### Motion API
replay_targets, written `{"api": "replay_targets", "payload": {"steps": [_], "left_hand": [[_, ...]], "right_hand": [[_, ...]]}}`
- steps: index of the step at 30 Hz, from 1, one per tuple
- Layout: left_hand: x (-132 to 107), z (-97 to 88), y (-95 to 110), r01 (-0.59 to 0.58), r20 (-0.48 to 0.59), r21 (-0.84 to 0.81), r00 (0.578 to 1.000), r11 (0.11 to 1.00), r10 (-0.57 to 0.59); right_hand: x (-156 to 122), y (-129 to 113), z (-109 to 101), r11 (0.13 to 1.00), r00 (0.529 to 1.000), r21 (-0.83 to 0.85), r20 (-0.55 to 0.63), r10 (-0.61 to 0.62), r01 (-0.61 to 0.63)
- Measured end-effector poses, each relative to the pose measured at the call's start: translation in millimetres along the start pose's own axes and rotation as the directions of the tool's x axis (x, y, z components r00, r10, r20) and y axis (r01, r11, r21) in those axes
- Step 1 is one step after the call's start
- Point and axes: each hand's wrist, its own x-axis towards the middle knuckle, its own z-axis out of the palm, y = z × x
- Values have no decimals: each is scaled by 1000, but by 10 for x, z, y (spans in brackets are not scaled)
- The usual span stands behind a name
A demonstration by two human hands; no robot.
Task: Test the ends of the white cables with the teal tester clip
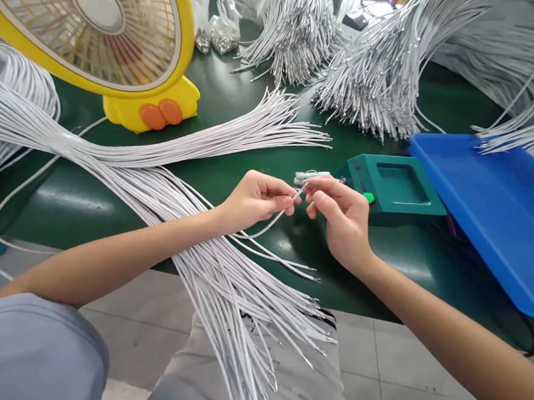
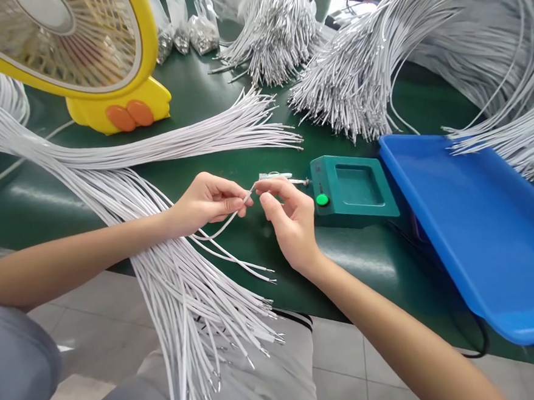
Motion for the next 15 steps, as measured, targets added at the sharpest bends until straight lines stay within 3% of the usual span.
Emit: {"api": "replay_targets", "payload": {"steps": [6, 9, 12, 15], "left_hand": [[2, 7, -30, -95, 13, 104, 995, 990, 94], [3, 14, -51, -87, 6, 117, 996, 989, 87], [2, 11, -50, -25, 47, 81, 999, 996, 21], [12, -1, -34, 7, 103, 22, 995, 1000, -9]], "right_hand": [[-8, -61, 30, 999, 1000, -46, -14, -25, 24], [-2, -66, 37, 1000, 1000, -8, -16, 3, -3], [6, -78, 40, 977, 987, 147, 48, 152, -157], [12, -123, 39, 900, 944, 287, 149, 296, -327]]}}
